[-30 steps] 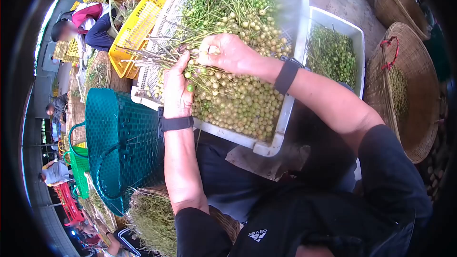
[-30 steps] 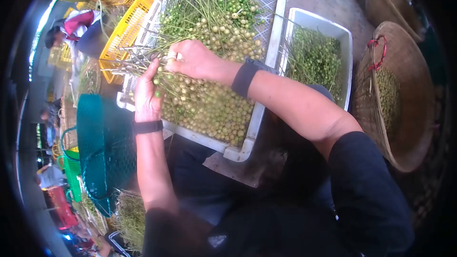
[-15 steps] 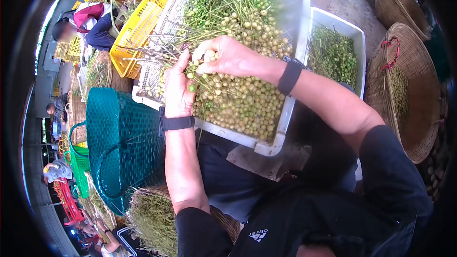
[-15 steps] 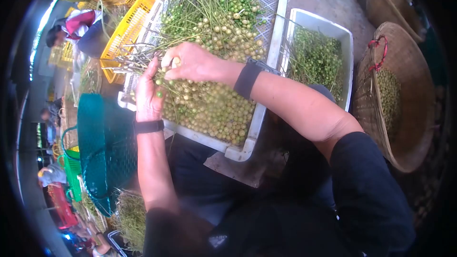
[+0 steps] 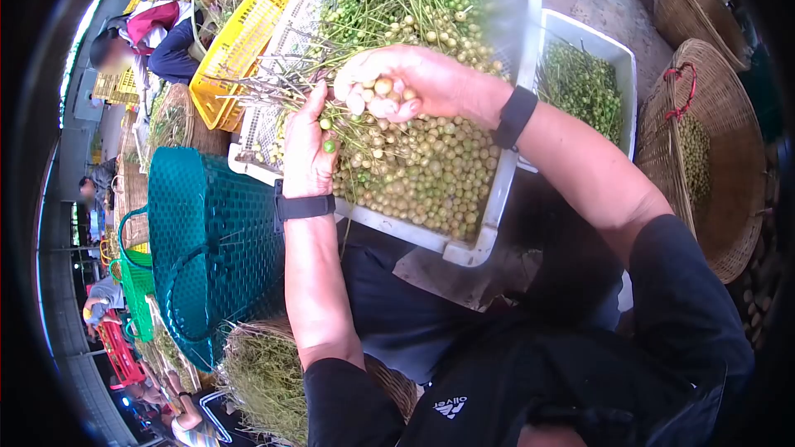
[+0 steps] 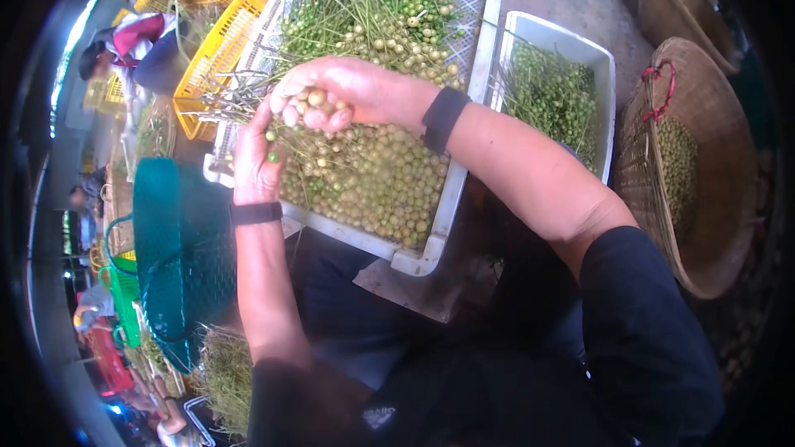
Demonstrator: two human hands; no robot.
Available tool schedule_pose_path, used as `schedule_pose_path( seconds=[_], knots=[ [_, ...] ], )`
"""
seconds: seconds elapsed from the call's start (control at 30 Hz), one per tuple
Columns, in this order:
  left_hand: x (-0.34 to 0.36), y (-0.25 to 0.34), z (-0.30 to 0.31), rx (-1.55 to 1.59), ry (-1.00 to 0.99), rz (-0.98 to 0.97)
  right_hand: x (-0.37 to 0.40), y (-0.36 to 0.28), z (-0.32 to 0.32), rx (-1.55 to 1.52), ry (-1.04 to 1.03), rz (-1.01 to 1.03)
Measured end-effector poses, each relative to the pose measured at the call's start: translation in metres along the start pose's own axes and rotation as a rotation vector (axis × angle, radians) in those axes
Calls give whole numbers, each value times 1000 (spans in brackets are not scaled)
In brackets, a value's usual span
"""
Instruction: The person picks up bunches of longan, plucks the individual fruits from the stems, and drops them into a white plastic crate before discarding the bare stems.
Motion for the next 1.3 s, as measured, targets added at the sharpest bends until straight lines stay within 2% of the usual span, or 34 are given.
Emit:
schedule_pose_path(
  seconds=[0.1, 0.13, 0.2, 0.27, 0.3, 0.4, 0.43, 0.5, 0.53, 0.63, 0.67, 0.7, 0.8, 0.87, 0.9, 1.0, 1.03, 1.1, 1.13, 1.2, 1.23, 1.3],
  knots=[
    [-4, -5, 4, -7, -39, 80, 7, -6, 4, 114, -34, -33],
    [-4, -1, 4, -41, -29, 38, 11, 0, 6, 264, -30, -128],
    [1, 8, 1, -164, -35, -58, 15, 14, 14, 375, -25, -184],
    [-1, 7, 6, -211, -7, -55, 16, 31, 26, 640, 8, -246],
    [-3, 7, 10, -257, 18, -53, 13, 39, 30, 638, 10, -247],
    [-2, 5, 12, -326, 40, -36, 10, 24, 38, 968, 133, 71],
    [-2, 4, 11, -315, 28, -25, 8, 30, 42, 965, 136, 72],
    [0, 1, 8, -308, 29, -4, 12, 14, 22, 1318, 155, 557],
    [4, -1, 6, -255, 78, 25, 17, 16, 20, 1354, 246, 525],
    [4, -6, 10, -225, 121, 88, 24, 23, 9, 1497, 233, 413],
    [3, -9, 11, -142, 114, 110, 25, 23, 6, 1541, 198, 441],
    [4, -10, 8, -60, 107, 132, 24, 20, 5, 1540, 202, 440],
    [4, -5, 10, -88, 123, 106, 15, 14, 11, 1495, 196, 428],
    [3, -3, 10, -114, 120, 85, 9, 12, 26, 1296, 255, 504],
    [2, -3, 8, -81, 117, 97, 10, 9, 22, 1297, 253, 504],
    [5, -3, 3, -1, 126, 118, 12, 6, 28, 1137, 295, 214],
    [6, -3, 2, 46, 135, 130, 12, 7, 28, 1137, 292, 214],
    [-1, -4, 8, 65, 134, 132, 17, -8, 12, 1455, 311, 511],
    [-3, -5, 10, 86, 121, 148, 17, -11, 11, 1455, 309, 510],
    [-8, -7, 14, 150, 78, 170, 15, -16, 34, 1020, 457, 286],
    [-11, -7, 19, 150, 78, 166, 15, -22, 34, 1021, 454, 289],
    [-10, -6, 18, 148, 39, 176, 15, 7, 47, 566, 347, -186]
  ],
)
Point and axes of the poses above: each hand's wrist, its own x-axis away from the middle knuckle, its own z-axis out of the back of the hand, y = z × x, the point moved 8 cm from there along -x, towards the middle knuckle, and after that the axes turned 6 degrees about y, right-handed, at the moved point
